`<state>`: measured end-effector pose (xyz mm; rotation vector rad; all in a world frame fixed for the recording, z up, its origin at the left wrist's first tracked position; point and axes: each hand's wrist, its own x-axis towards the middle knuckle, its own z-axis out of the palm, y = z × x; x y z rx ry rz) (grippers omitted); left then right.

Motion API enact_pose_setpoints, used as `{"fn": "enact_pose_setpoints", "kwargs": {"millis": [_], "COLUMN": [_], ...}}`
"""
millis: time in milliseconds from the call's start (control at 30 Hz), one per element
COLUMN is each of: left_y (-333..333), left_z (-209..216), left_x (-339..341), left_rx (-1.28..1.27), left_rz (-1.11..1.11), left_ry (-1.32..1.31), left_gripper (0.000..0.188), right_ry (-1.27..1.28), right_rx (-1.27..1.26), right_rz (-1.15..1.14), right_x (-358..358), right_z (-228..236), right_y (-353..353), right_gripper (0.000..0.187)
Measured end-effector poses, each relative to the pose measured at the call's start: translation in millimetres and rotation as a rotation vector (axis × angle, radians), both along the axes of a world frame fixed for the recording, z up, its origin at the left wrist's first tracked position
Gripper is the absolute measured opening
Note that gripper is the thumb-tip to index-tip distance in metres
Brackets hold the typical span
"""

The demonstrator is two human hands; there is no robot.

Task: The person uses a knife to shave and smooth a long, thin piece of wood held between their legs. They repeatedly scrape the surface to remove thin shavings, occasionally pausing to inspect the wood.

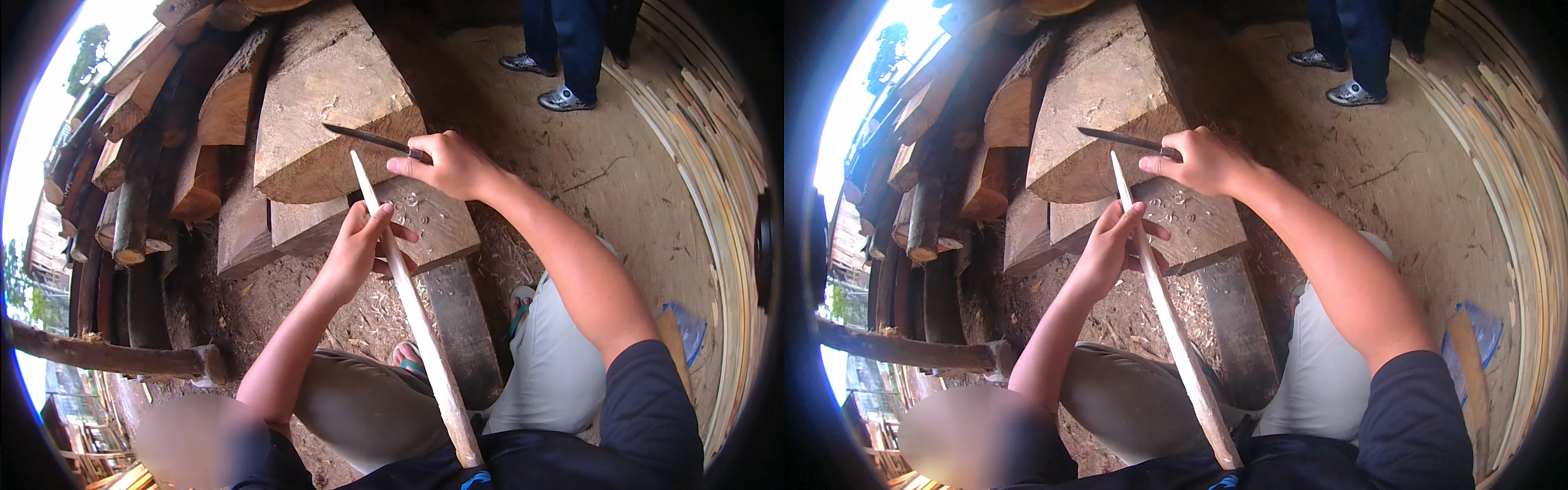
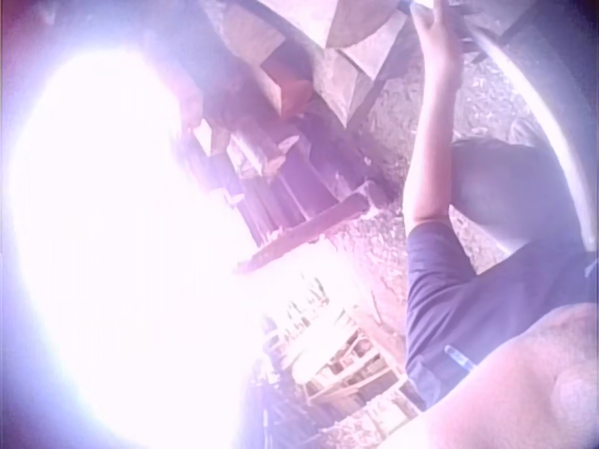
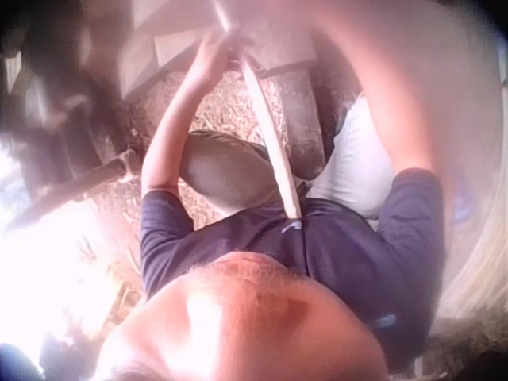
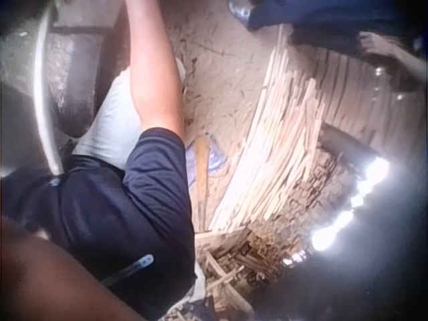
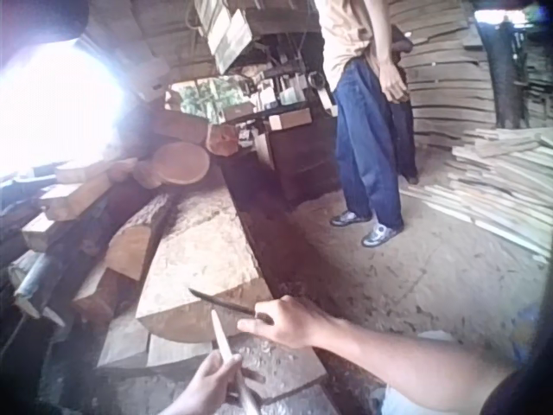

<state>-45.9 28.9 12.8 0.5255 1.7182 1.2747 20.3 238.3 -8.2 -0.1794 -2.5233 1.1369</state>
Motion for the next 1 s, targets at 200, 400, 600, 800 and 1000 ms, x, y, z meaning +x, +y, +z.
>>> {"fn": "enact_pose_setpoints", "kwargs": {"millis": [200,400,600,800,1000], "left_y": [0,-4,-3,2,-1], "left_z": [18,34,35,35,37], "left_x": [29,47,68,68,68], "left_rx": [0.113,0.090,0.149,0.238,0.267], "left_rz": [-0.070,-0.223,-0.322,-0.278,-0.223], "left_ry": [0.008,-0.060,-0.055,-0.095,-0.192], "left_gripper": [0.037,0.045,0.045,0.053,0.050], "right_ry": [-0.037,-0.145,0.054,0.150,0.102], "right_rx": [-0.641,-1.043,-1.158,-1.161,-1.033], "right_rz": [0.308,0.454,0.339,0.207,0.134], "right_x": [-8,17,19,16,14], "right_z": [-13,22,22,21,21], "right_y": [-4,-11,8,17,10], "right_gripper": [0.042,0.040,0.028,0.030,0.030]}}
